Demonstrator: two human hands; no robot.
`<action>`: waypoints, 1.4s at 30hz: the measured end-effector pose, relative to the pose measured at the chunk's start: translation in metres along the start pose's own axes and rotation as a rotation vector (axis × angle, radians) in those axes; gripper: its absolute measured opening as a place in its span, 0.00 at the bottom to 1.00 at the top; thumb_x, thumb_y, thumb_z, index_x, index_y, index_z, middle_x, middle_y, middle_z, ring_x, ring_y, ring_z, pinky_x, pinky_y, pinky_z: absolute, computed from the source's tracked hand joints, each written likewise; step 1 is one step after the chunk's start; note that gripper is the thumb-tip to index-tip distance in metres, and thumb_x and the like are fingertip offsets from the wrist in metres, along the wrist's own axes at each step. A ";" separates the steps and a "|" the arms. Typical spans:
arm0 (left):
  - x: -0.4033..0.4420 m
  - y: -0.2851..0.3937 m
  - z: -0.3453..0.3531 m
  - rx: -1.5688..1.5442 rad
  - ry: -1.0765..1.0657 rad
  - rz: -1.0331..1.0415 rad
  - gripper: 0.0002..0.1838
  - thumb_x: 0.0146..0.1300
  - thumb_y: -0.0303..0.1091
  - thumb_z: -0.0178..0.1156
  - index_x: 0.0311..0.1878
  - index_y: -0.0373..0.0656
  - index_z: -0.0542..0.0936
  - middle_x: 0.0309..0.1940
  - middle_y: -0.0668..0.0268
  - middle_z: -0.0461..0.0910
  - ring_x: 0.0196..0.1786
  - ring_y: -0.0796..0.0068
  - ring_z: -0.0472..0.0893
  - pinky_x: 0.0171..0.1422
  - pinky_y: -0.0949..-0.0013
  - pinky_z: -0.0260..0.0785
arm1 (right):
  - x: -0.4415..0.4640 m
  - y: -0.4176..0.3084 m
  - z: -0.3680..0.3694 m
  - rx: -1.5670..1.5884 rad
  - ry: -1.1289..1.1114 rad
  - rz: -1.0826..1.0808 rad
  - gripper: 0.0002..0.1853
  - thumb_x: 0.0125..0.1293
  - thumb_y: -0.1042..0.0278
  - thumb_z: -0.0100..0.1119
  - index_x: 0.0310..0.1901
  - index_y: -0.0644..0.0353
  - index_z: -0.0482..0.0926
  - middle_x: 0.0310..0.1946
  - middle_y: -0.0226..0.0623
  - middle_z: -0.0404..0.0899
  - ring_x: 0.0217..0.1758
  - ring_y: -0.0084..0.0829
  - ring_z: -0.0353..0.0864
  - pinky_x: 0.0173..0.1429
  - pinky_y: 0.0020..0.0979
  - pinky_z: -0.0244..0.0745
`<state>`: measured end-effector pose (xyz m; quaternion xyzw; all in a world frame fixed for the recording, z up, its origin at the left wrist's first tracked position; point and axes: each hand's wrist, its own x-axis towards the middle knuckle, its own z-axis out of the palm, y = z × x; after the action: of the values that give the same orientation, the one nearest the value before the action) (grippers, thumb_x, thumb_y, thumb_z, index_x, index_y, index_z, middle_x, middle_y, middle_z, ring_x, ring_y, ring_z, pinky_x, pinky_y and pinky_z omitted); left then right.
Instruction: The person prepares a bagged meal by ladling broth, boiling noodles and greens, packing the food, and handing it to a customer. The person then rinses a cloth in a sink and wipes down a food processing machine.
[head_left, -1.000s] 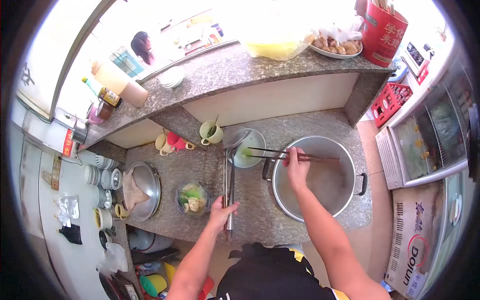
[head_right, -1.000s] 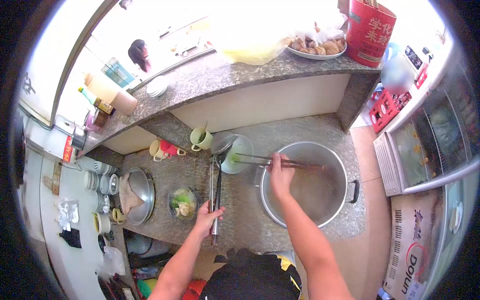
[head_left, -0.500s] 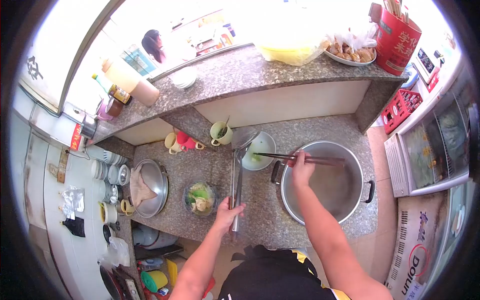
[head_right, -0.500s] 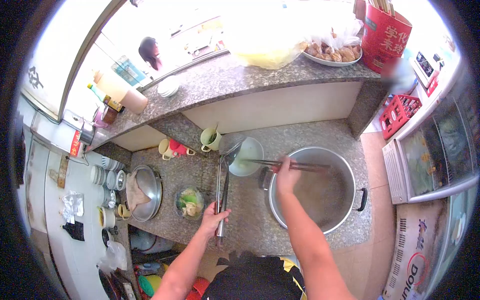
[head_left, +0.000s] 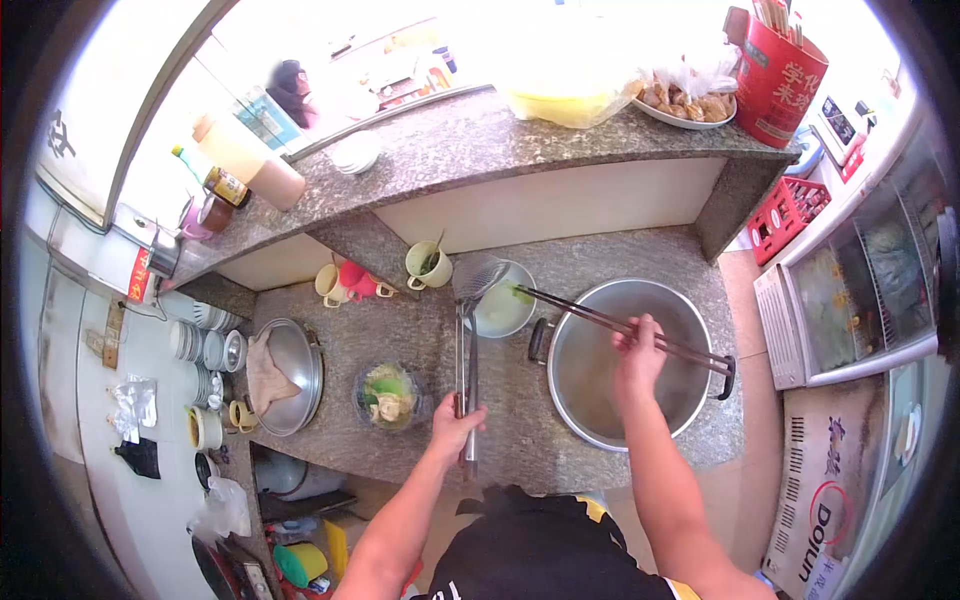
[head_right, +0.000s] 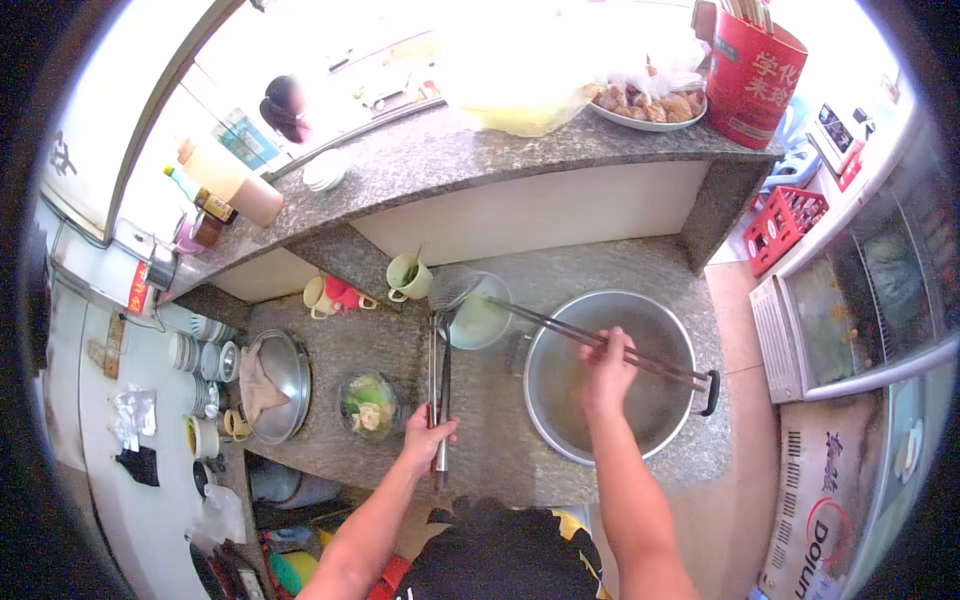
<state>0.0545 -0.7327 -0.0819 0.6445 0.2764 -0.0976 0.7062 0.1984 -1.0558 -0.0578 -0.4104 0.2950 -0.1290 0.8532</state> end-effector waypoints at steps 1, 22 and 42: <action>0.001 -0.004 0.002 -0.005 -0.005 -0.005 0.19 0.62 0.21 0.72 0.53 0.41 0.77 0.41 0.64 0.87 0.34 0.74 0.85 0.41 0.69 0.80 | -0.006 -0.017 -0.011 -0.004 0.047 -0.010 0.14 0.83 0.58 0.58 0.45 0.61 0.79 0.33 0.34 0.79 0.27 0.27 0.81 0.33 0.31 0.80; 0.010 -0.093 0.037 0.716 0.145 0.103 0.32 0.52 0.39 0.83 0.54 0.36 0.77 0.46 0.54 0.87 0.50 0.54 0.87 0.58 0.55 0.78 | 0.012 0.012 -0.192 -0.427 0.217 -0.207 0.16 0.84 0.58 0.55 0.40 0.62 0.78 0.31 0.34 0.80 0.25 0.25 0.81 0.28 0.27 0.79; -0.061 -0.088 -0.081 0.934 0.206 0.055 0.37 0.61 0.43 0.72 0.73 0.41 0.74 0.74 0.46 0.70 0.74 0.45 0.73 0.78 0.52 0.69 | -0.151 0.067 0.036 -0.089 -0.251 0.064 0.14 0.84 0.57 0.58 0.45 0.61 0.80 0.35 0.34 0.81 0.30 0.27 0.82 0.35 0.32 0.81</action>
<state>-0.0608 -0.6808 -0.1269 0.9062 0.2544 -0.1285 0.3122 0.0994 -0.9216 -0.0321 -0.4510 0.2043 -0.0362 0.8681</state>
